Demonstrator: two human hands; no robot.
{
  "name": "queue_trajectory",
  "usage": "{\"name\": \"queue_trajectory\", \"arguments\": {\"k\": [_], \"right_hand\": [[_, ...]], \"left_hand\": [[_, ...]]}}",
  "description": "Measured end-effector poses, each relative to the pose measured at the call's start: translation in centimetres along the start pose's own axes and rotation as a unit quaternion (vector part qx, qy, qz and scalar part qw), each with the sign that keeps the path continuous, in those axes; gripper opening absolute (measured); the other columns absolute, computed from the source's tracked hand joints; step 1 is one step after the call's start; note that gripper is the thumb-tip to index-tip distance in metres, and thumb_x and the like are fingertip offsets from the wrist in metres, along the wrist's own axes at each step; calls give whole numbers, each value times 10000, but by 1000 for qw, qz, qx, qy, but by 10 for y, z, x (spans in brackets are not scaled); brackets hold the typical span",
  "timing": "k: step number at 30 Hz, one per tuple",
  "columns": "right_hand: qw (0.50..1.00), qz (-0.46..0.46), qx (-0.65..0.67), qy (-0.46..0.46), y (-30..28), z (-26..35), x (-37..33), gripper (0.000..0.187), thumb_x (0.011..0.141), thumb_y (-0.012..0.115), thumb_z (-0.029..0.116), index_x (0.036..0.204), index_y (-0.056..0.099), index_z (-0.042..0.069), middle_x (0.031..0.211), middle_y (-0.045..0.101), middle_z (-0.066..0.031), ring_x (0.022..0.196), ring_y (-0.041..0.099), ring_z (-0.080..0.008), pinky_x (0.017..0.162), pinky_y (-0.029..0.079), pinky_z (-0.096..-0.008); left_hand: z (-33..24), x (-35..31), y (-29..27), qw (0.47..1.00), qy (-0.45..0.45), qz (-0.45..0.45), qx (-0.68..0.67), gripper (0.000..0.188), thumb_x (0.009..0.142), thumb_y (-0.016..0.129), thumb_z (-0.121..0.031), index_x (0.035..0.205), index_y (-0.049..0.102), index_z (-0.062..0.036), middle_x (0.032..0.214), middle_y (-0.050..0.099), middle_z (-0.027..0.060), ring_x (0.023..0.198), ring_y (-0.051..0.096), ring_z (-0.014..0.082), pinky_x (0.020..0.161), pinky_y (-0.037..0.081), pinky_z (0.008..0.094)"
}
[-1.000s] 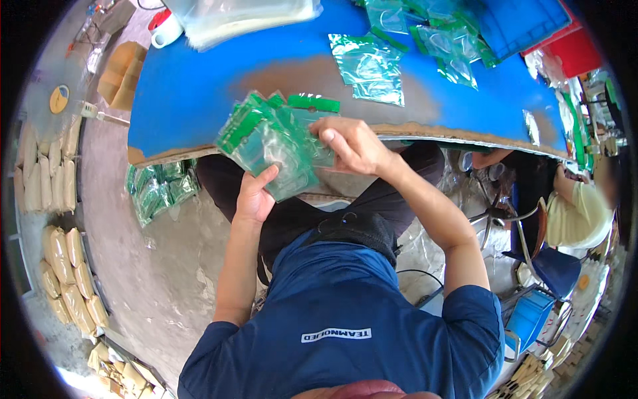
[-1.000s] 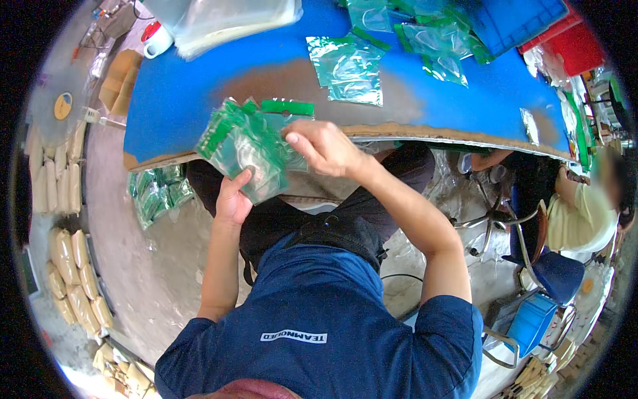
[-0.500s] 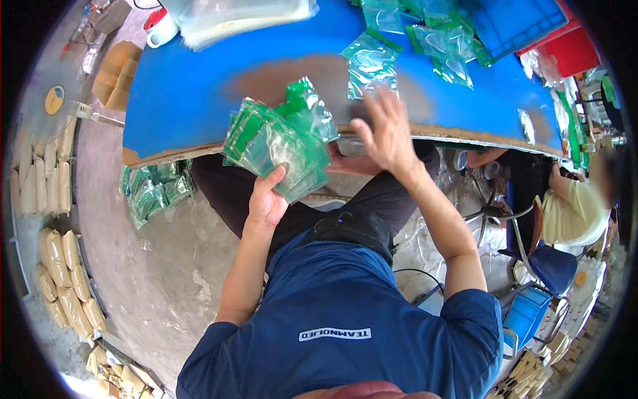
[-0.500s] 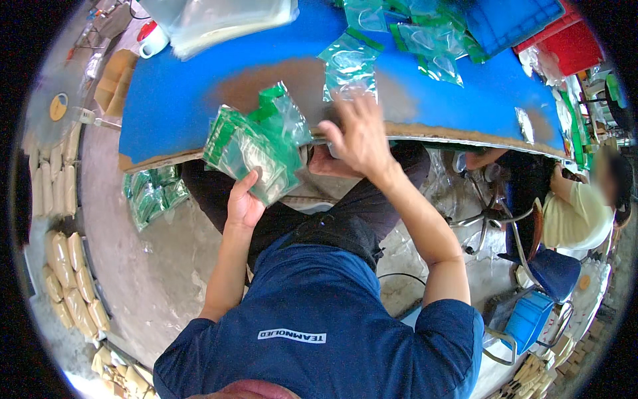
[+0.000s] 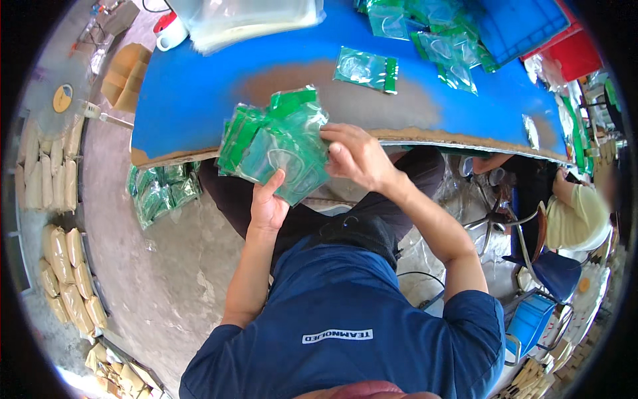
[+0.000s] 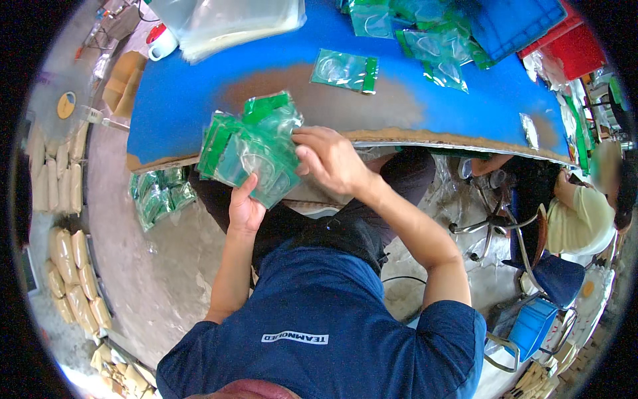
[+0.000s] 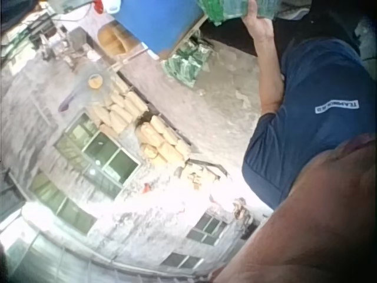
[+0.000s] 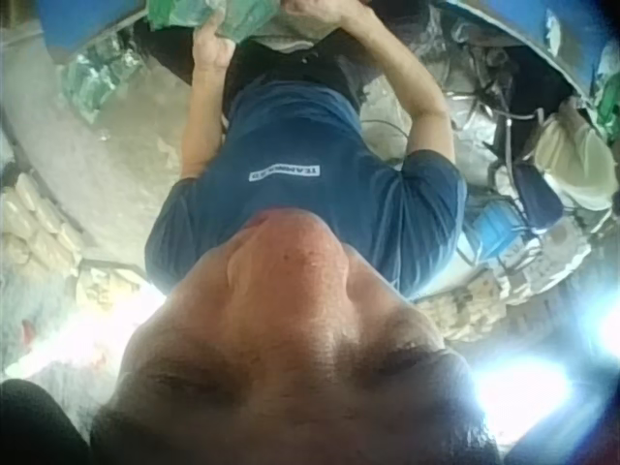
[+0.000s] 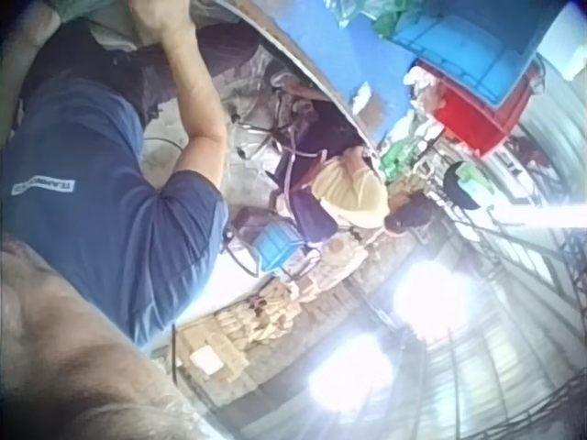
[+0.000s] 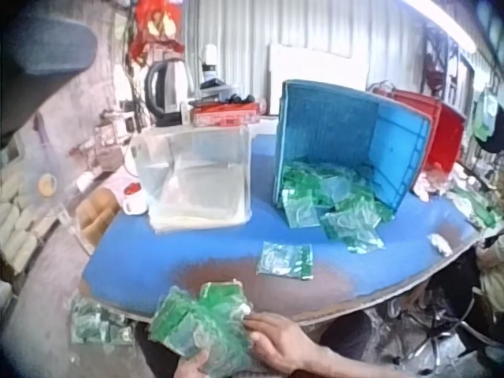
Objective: Packing several small green plastic bags into a larger clear plastic bag for distribution or storage.
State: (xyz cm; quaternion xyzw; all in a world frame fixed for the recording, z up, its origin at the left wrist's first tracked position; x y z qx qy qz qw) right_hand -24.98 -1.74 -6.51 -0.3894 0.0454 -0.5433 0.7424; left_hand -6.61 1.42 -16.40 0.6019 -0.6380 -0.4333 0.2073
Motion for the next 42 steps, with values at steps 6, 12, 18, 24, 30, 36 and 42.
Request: {"name": "queue_trajectory", "arguments": {"k": [6,12,18,24,30,36,42], "right_hand": [[909,-187,-366,67,-39,-43,48,464,978,557,388,1245,585,9,1285,577,-262,1227,517,-433,1057,363,-578],[999,7,45,25,-8,-4,36,380,1006,494,364,977,610,3,938,636,-249,901,603,-457,784,490,-493],[954,-259,-138,52,-125,-100,59,337,1004,544,308,1171,643,34,1175,668,-192,1098,627,-383,963,487,-428],[858,-91,-375,337,-256,-294,-23,658,944,436,644,1461,487,240,1501,392,-275,1343,416,-480,1088,336,-617],[853,17,-376,361,-151,-170,39,835,929,371,735,1392,556,66,1426,430,-352,1308,436,-509,1073,385,-560],[931,-8,-228,285,-80,-157,81,681,984,431,612,1365,558,61,1236,614,-266,1149,559,-483,963,474,-531],[965,-170,-140,142,-87,-73,57,510,987,516,445,1246,625,19,1313,581,-231,1209,571,-391,1013,468,-487]], "left_hand": [[-2,-2,-6,1000,22,-16,3,532,943,629,-81,1432,429,-18,1398,539,114,1297,519,282,1128,397,484],[2,1,-11,999,-37,15,35,530,918,636,-57,1410,445,-3,1375,551,131,1273,534,293,1118,405,498],[6,2,-10,995,-55,-7,80,543,885,659,3,1394,470,-11,1346,571,116,1265,542,280,1097,430,471],[31,9,-3,992,-115,47,19,619,865,710,-43,1430,456,-55,1381,545,101,1300,511,289,1106,410,493],[16,1,-14,995,-84,33,31,586,848,724,-34,1388,498,-39,1321,586,91,1238,562,277,1085,437,477],[7,6,-17,997,-62,38,16,549,864,702,-39,1373,501,-10,1297,602,95,1228,571,270,1086,438,472],[-3,4,-30,997,-33,39,-56,580,869,703,-65,1397,470,-3,1330,586,126,1240,562,298,1098,426,494]]}}
Point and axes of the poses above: each hand's wrist, its own x-axis towards the middle knuckle, its own y-axis out of the palm, z = x × y, the point moved 9 cm from there along x, towards the middle knuckle
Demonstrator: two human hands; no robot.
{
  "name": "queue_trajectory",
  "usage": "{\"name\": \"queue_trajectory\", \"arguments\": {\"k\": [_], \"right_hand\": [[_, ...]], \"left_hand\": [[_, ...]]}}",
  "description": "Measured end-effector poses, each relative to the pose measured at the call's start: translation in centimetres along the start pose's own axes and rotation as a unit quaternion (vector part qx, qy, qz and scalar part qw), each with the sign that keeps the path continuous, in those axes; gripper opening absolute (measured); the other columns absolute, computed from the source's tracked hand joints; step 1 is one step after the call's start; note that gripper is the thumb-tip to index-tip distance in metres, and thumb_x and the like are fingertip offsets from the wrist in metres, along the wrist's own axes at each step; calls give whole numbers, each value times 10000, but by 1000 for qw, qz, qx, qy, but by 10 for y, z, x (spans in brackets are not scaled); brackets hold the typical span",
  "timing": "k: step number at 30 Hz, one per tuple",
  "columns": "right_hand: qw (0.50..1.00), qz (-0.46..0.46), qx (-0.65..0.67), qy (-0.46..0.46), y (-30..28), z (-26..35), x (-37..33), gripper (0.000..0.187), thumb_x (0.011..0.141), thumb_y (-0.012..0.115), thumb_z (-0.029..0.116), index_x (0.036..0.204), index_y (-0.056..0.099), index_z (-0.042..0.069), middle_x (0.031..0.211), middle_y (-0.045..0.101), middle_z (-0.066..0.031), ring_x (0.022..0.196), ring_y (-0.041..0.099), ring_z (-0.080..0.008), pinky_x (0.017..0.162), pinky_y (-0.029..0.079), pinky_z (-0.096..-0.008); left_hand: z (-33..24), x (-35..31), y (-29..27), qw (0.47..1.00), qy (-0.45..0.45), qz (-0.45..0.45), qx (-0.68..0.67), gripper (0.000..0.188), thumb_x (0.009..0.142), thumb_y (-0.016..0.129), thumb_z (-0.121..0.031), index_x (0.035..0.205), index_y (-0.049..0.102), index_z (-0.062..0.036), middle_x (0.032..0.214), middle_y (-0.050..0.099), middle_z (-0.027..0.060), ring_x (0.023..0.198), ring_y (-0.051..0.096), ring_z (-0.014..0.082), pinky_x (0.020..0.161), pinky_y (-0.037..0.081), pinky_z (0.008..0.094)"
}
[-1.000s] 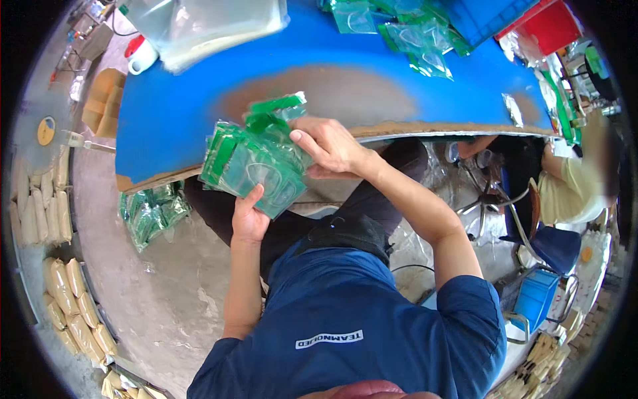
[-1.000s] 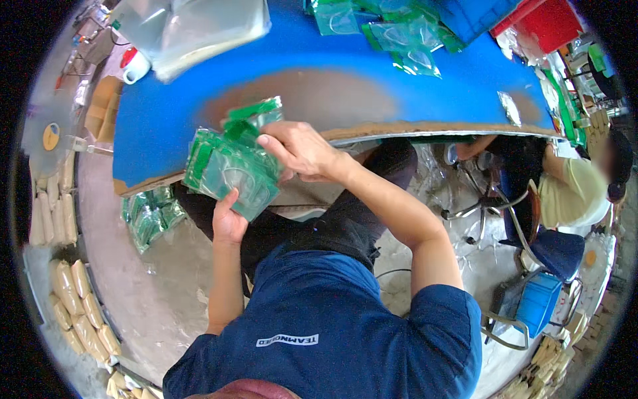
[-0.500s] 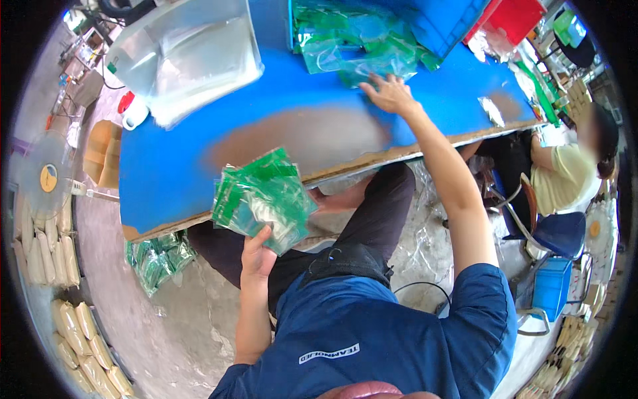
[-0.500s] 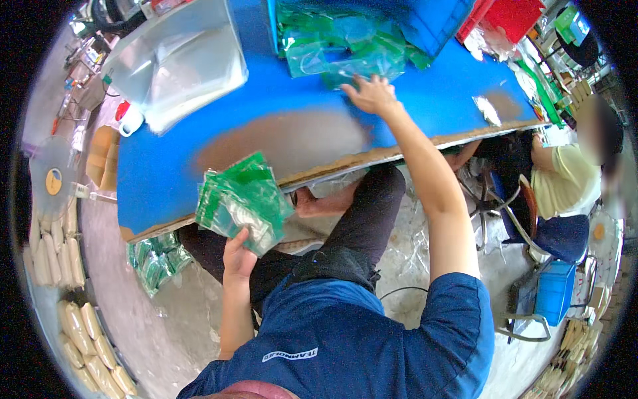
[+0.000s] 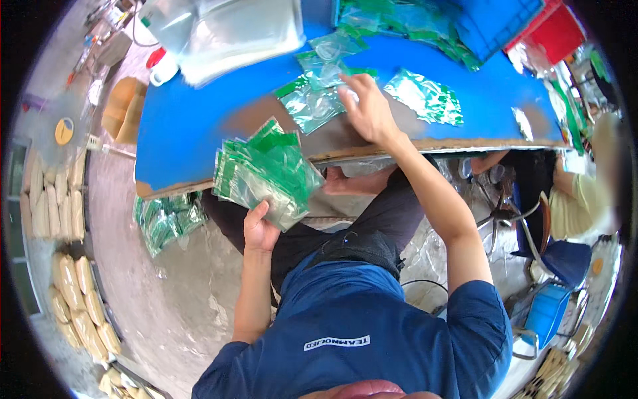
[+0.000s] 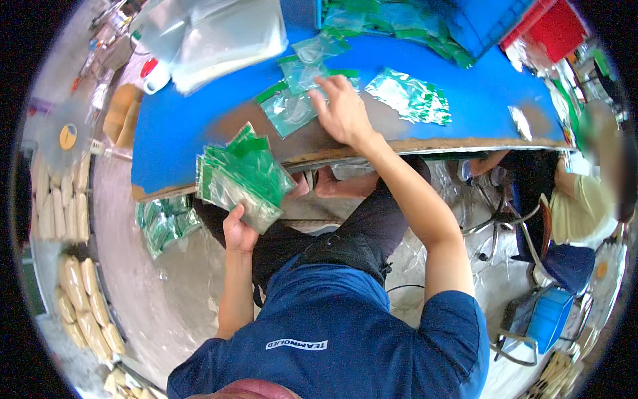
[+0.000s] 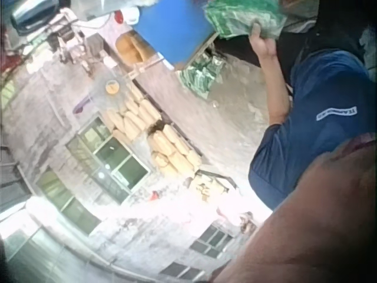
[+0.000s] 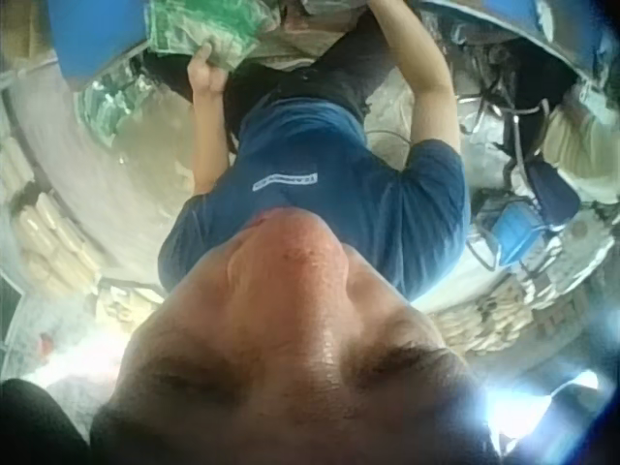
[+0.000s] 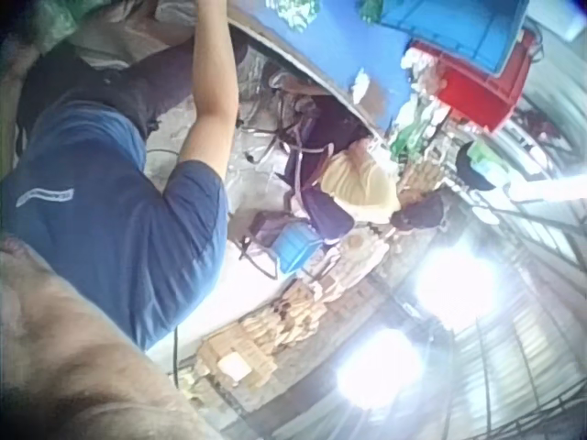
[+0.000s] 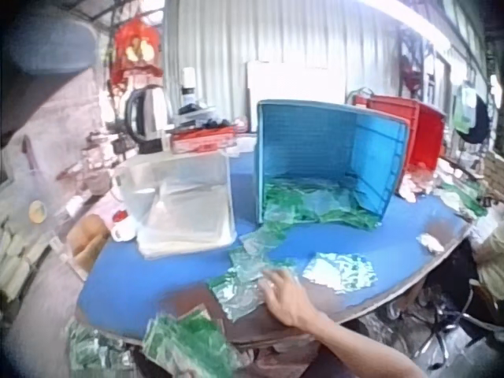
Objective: Packing several small green plastic bags into a larger clear plastic bag for distribution or storage.
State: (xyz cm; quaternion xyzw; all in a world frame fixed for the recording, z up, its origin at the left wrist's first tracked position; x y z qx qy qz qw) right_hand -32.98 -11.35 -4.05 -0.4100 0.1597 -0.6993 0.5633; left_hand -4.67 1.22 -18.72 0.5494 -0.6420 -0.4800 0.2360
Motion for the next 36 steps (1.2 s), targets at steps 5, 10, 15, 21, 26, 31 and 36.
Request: {"name": "queue_trajectory", "arguments": {"k": [5,10,15,21,26,31,36], "right_hand": [[941,156,-29,-300,58,87,-73,386,973,550,299,1241,619,29,1347,561,-205,1267,516,-416,1109,379,-478],[963,183,141,-137,48,68,-27,409,1021,487,323,1315,566,50,1390,523,-239,1313,465,-431,1115,356,-505],[951,87,-238,-179,72,27,-1,550,993,479,485,1358,532,78,1446,457,-248,1386,361,-471,1108,277,-656],[919,256,42,-296,61,102,-84,386,919,605,207,1248,596,7,1264,602,-206,1232,537,-340,1025,414,-486],[962,1,-267,-50,22,24,-46,438,971,546,307,1292,570,10,1364,516,-290,1264,482,-462,1028,376,-604],[941,226,118,-223,52,98,-69,380,1017,471,306,1032,662,-22,1041,678,-222,1027,620,-416,938,486,-441],[985,-99,-105,-96,48,13,62,526,995,487,501,1226,634,52,1216,624,-253,1139,566,-447,966,457,-524]], "left_hand": [[-13,-2,-4,1000,15,-8,2,625,891,663,-85,1457,404,-27,1415,529,138,1327,488,321,1151,363,509],[-10,-1,4,999,20,-27,33,579,923,622,-74,1457,403,-27,1417,523,137,1326,489,318,1144,372,505],[-1,-11,-15,1000,-7,-18,-21,621,868,686,-47,1431,425,-11,1377,548,122,1300,511,303,1131,386,484],[2,-4,2,1000,-1,-15,-22,612,911,660,-101,1456,396,-12,1434,511,150,1343,473,333,1165,341,508],[-2,-1,0,999,-9,-21,-45,571,913,638,-36,1440,419,-13,1406,529,132,1330,490,301,1150,366,506],[8,-3,2,999,-32,-4,-35,533,899,656,-27,1399,469,-21,1349,574,120,1279,537,289,1130,398,505],[11,-2,2,999,-39,-13,15,510,896,656,-26,1380,494,-20,1326,591,122,1249,560,288,1111,415,502]]}}
Point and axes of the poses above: each hand's wrist, its own x-axis towards the middle knuckle, its own y-axis out of the palm, z = x × y, the point moved 9 cm from there along x, towards the middle knuckle
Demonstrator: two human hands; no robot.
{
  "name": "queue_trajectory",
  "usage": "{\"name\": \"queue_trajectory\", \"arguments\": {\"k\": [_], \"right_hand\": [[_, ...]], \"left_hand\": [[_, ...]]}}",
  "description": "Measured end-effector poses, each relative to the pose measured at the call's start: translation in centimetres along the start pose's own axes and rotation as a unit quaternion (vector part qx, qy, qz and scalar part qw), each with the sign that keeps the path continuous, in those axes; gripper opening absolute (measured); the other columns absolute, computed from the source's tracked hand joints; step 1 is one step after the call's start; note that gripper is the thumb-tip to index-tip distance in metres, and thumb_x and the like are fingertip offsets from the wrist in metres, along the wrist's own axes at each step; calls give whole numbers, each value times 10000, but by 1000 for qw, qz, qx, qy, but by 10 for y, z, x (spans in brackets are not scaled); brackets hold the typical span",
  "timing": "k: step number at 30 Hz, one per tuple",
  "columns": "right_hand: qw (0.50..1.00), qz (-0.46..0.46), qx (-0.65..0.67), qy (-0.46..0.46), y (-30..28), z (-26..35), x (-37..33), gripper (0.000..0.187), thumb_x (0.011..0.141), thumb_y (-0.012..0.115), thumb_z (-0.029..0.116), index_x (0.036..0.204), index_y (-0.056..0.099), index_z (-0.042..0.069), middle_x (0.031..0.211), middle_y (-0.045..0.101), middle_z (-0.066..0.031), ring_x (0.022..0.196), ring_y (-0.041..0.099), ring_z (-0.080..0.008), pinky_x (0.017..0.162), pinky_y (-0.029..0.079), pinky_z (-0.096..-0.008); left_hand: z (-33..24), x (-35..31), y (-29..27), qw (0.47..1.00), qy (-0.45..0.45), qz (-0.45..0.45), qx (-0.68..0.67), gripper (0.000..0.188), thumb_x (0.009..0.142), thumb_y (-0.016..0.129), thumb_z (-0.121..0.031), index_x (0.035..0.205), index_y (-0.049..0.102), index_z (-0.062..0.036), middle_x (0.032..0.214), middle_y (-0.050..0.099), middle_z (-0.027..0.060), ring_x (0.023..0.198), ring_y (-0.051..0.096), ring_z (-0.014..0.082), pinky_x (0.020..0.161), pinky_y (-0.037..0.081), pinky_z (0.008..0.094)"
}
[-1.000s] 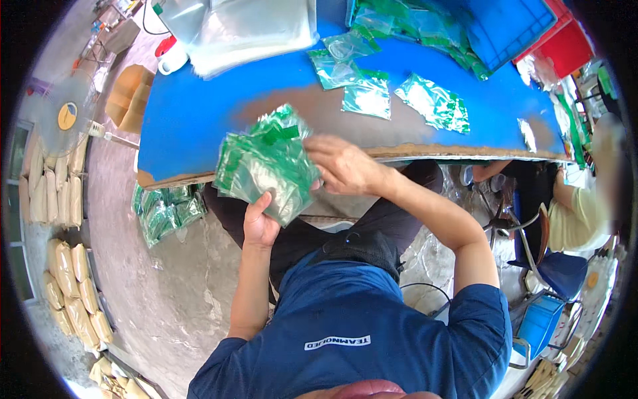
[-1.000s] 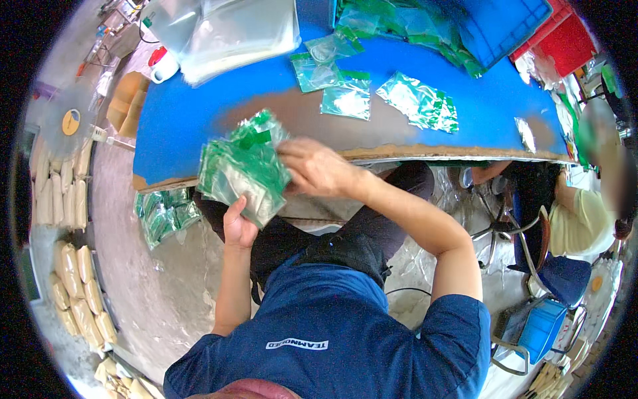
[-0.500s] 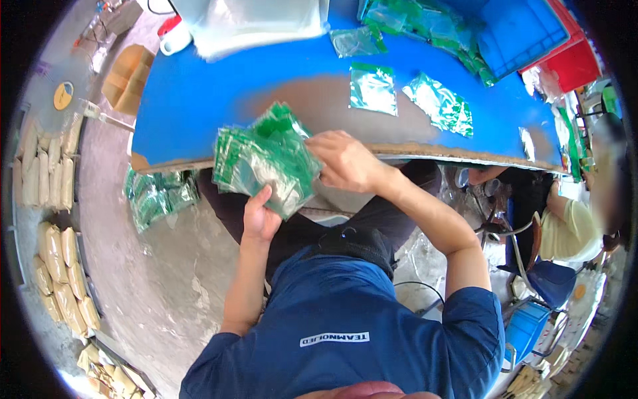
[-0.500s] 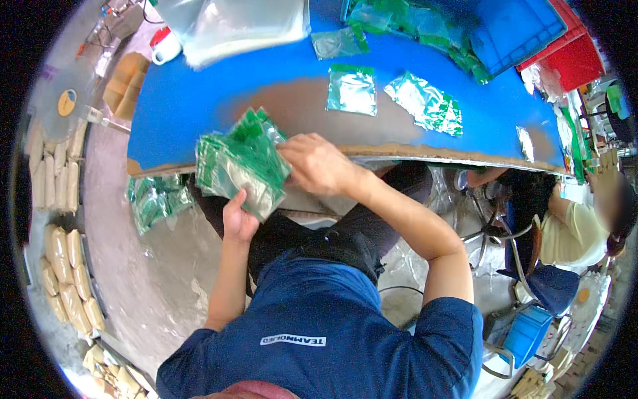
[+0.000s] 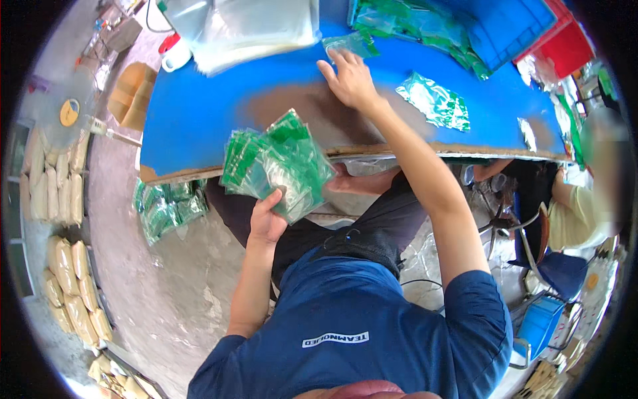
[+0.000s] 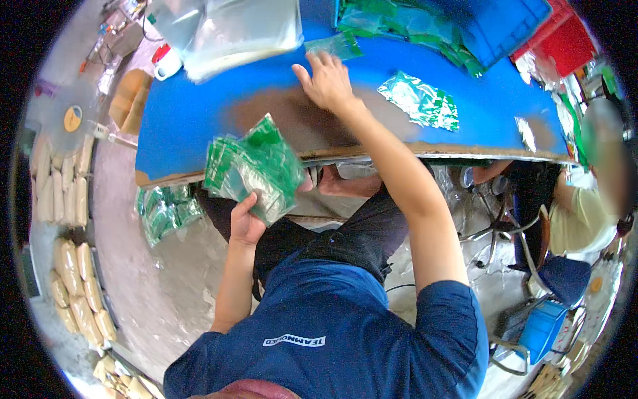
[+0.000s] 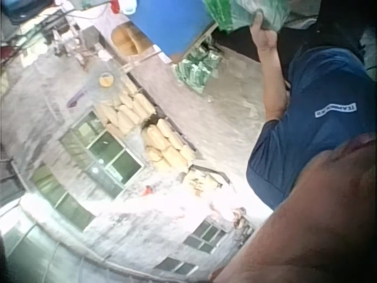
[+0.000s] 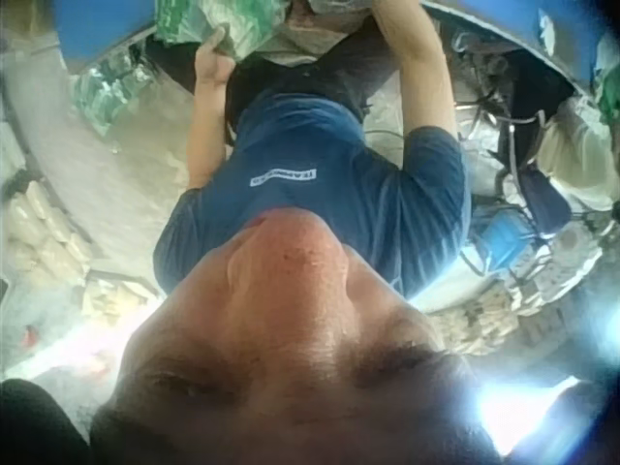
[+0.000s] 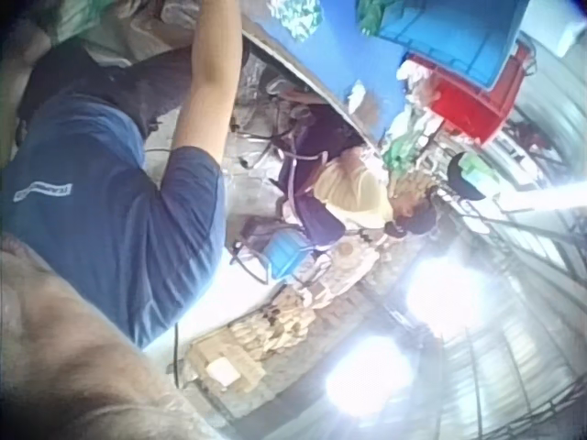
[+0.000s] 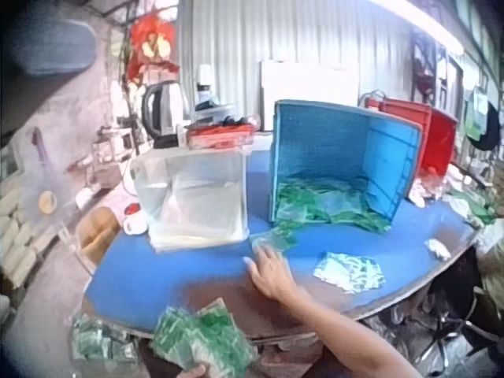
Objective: Packing several small green plastic bags into a larger clear plastic bag for distribution or storage.
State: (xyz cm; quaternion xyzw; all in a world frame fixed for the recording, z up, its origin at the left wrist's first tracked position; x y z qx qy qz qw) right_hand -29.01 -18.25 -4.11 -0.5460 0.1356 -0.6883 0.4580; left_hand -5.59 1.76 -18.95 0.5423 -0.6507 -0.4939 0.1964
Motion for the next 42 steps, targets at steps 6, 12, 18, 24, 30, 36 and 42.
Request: {"name": "queue_trajectory", "arguments": {"k": [6,12,18,24,30,36,42], "right_hand": [[967,231,84,-69,29,43,-46,532,975,522,471,1117,622,-31,1117,626,-269,1069,590,-437,955,468,-473],[962,189,191,43,-73,54,-81,364,984,543,312,1096,628,-24,1032,651,-270,989,622,-448,884,497,-497],[941,112,-293,126,-70,-71,-110,698,969,489,559,1393,498,4,1426,447,-337,1344,364,-556,1082,255,-686],[905,310,286,-57,-56,70,-133,344,977,549,283,1150,579,-12,1080,614,-252,1051,589,-429,925,470,-485],[938,60,-317,130,-73,-59,-96,552,973,534,445,1286,565,-10,1323,545,-295,1227,471,-541,1007,387,-626],[930,226,291,-13,-57,64,-133,331,1013,501,312,970,568,-9,958,579,-232,914,588,-432,820,478,-463],[971,-2,-171,165,-117,-55,-98,550,995,516,466,1245,594,-18,1155,637,-294,1056,614,-459,932,481,-523]], "left_hand": [[-18,-5,-30,999,40,19,5,590,877,678,-104,1421,462,-34,1401,547,123,1314,494,338,1145,353,537],[-12,2,-15,1000,9,3,6,556,903,642,-25,1424,449,-9,1387,551,120,1305,509,304,1128,387,514],[7,2,4,999,-15,41,-13,575,864,688,-6,1401,480,-18,1354,579,108,1279,537,282,1119,403,502],[16,5,9,999,-28,27,23,546,863,695,14,1374,507,-24,1323,597,105,1241,569,265,1089,441,483],[19,10,8,999,-27,35,27,527,868,686,8,1366,517,-25,1305,609,96,1226,577,266,1099,433,486],[14,3,9,998,-21,57,-2,568,869,692,-15,1395,477,-15,1346,582,116,1243,565,294,1100,433,491],[17,8,6,998,-29,-19,47,503,866,708,-15,1338,536,-34,1256,635,91,1182,608,244,1050,478,445]]}}
Point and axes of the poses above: each hand's wrist, its own x-axis towards the middle knuckle, its own y-axis out of the palm, z = x × y, the point moved 9 cm from there along x, towards the middle knuckle
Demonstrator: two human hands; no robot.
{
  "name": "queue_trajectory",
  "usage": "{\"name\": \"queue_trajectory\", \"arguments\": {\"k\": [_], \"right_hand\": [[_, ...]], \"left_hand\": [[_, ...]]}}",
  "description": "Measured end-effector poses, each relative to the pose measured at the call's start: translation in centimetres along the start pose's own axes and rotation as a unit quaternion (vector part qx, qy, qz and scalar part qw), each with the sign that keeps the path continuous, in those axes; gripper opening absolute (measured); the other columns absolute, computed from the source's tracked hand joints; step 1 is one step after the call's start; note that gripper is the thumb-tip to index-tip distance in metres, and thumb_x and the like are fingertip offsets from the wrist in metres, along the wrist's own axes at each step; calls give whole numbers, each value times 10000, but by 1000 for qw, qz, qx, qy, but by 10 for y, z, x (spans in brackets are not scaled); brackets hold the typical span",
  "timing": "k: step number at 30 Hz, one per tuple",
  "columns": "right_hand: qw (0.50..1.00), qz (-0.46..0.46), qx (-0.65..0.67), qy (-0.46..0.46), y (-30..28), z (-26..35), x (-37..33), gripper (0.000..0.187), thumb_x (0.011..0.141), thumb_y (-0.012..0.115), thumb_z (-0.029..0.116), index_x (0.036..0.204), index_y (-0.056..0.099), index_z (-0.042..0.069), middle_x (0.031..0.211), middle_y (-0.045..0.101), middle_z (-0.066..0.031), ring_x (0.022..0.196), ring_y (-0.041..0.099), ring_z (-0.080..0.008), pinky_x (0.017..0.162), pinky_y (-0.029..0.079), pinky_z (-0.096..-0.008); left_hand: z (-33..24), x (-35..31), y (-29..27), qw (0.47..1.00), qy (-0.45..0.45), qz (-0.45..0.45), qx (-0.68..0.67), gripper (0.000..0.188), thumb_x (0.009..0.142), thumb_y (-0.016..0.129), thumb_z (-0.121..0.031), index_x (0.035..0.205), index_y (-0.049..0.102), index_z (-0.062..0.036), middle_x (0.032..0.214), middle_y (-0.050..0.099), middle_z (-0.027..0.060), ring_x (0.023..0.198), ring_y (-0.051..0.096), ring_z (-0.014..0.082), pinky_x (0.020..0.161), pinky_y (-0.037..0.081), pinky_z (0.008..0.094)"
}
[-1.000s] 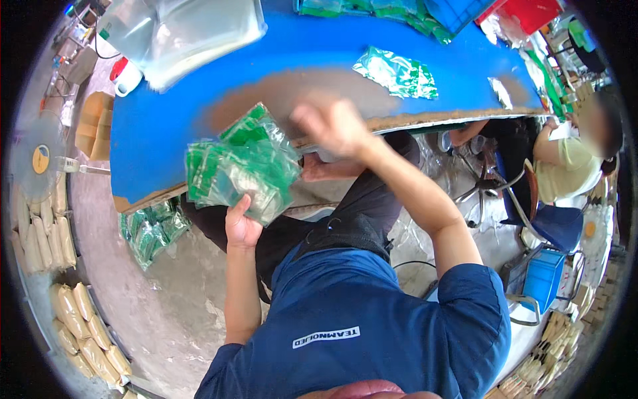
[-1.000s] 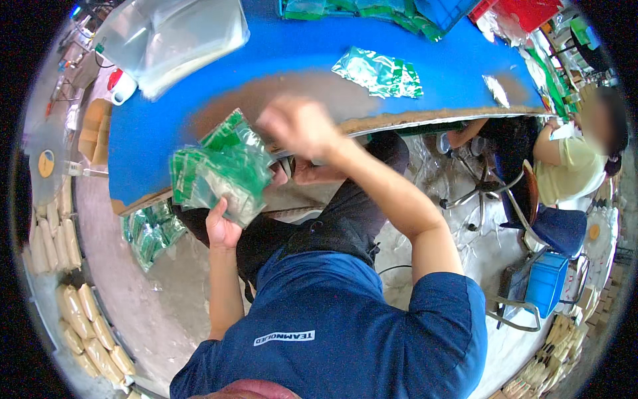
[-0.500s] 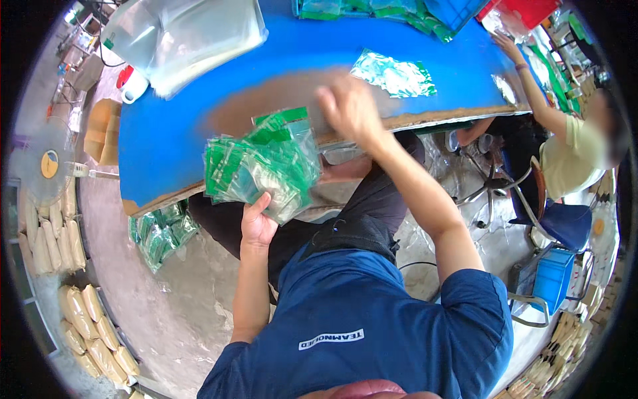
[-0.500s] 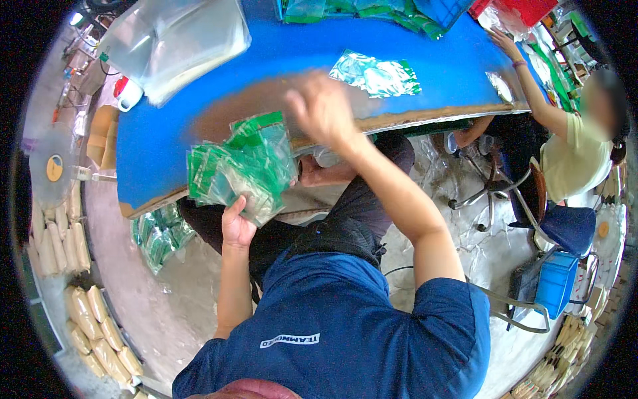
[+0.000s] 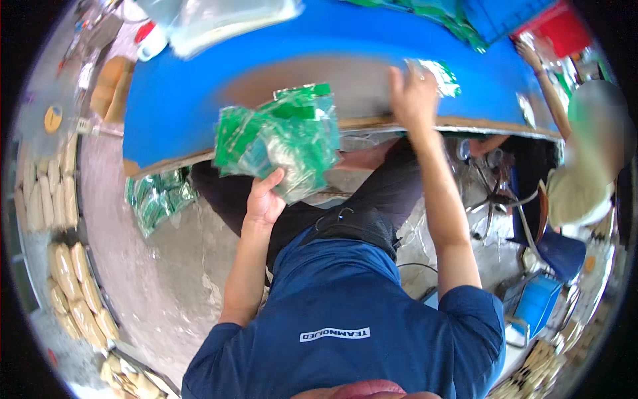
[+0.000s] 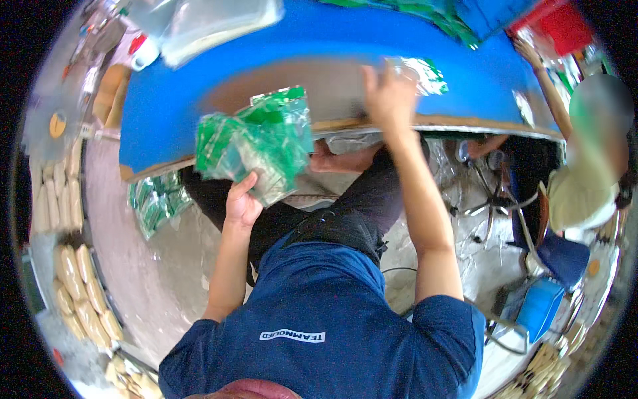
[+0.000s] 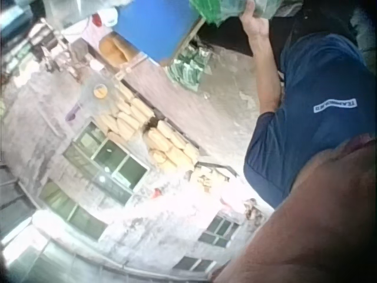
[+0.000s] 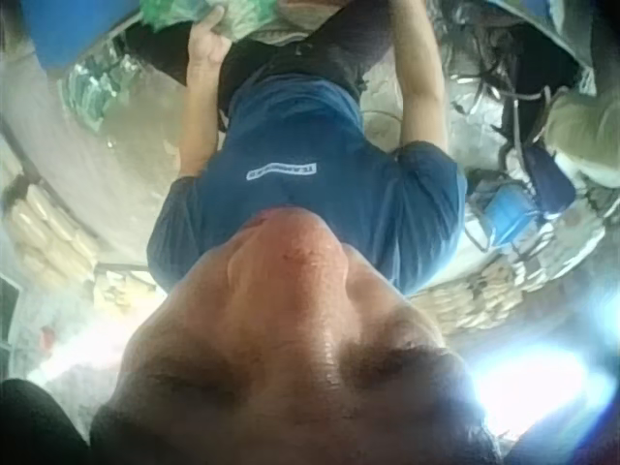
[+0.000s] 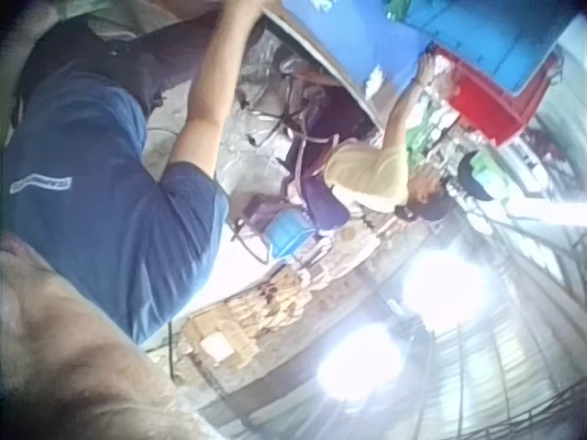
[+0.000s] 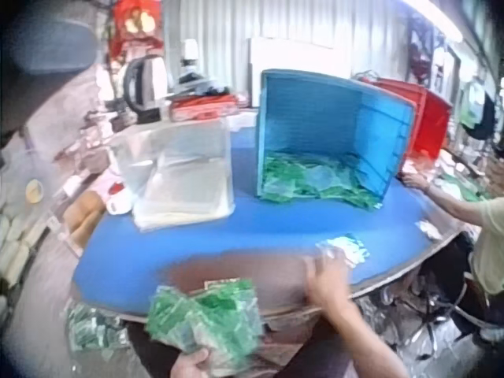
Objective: Packing several small green plastic bags into a larger clear plastic bag for distribution or storage.
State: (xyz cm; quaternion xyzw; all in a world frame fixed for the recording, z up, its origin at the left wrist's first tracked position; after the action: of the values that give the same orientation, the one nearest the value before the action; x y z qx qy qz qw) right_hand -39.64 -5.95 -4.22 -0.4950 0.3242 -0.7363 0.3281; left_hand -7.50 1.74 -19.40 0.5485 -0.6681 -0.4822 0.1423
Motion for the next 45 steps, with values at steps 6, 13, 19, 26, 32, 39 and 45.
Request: {"name": "queue_trajectory", "arguments": {"k": [6,13,19,26,32,39,45], "right_hand": [[928,198,299,-100,24,66,-43,468,997,495,427,1090,601,-18,1073,622,-270,1026,588,-444,892,463,-505],[771,319,551,1,38,130,-72,590,1015,509,442,1397,402,6,1294,536,-256,1236,529,-361,1044,408,-464],[675,358,644,-42,18,149,-28,1384,571,972,376,1575,76,53,1568,262,-277,1449,306,-393,1196,257,-465],[807,263,498,-179,46,131,-2,1242,627,948,339,1543,172,22,1486,400,-254,1406,385,-377,1150,349,-442],[838,256,476,-71,54,137,-5,1118,652,922,304,1488,238,15,1374,517,-249,1308,505,-377,1084,413,-440],[859,237,446,-87,54,141,-3,1035,680,895,255,1471,264,37,1361,508,-254,1273,519,-401,1052,438,-449],[835,265,464,-127,59,155,5,1016,673,900,247,1461,291,45,1356,518,-238,1269,524,-393,1052,440,-447]], "left_hand": [[1,-7,9,999,11,20,-30,533,877,688,-18,1373,494,-13,1319,595,118,1238,574,287,1080,460,495],[-5,-4,21,1000,1,22,-8,521,846,726,-17,1332,541,-41,1249,633,78,1186,601,229,1022,498,417],[-86,21,84,962,151,96,208,569,818,728,6,1353,537,-27,1270,629,67,1181,593,224,1033,452,382],[-136,76,138,800,277,158,508,870,727,863,-52,1459,392,-57,1333,554,110,1219,550,212,993,500,372],[-142,86,139,877,264,167,365,968,700,894,-81,1483,327,-36,1364,531,108,1283,500,236,1098,406,378],[-134,89,141,870,277,183,365,1049,691,885,-23,1532,261,-87,1364,523,79,1293,486,213,1104,399,378],[-131,92,147,878,284,191,334,1197,669,880,27,1589,138,-160,1494,399,95,1337,459,244,1101,422,393]]}}
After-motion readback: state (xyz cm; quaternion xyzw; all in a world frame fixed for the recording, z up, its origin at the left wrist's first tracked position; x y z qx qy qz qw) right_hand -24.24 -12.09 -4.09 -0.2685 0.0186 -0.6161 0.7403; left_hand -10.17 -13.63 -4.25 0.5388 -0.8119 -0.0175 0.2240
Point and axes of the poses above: each hand's wrist, its own x-axis towards the middle knuckle, its own y-axis out of the palm, z = x × y, the point moved 9 cm from there along x, towards the middle knuckle
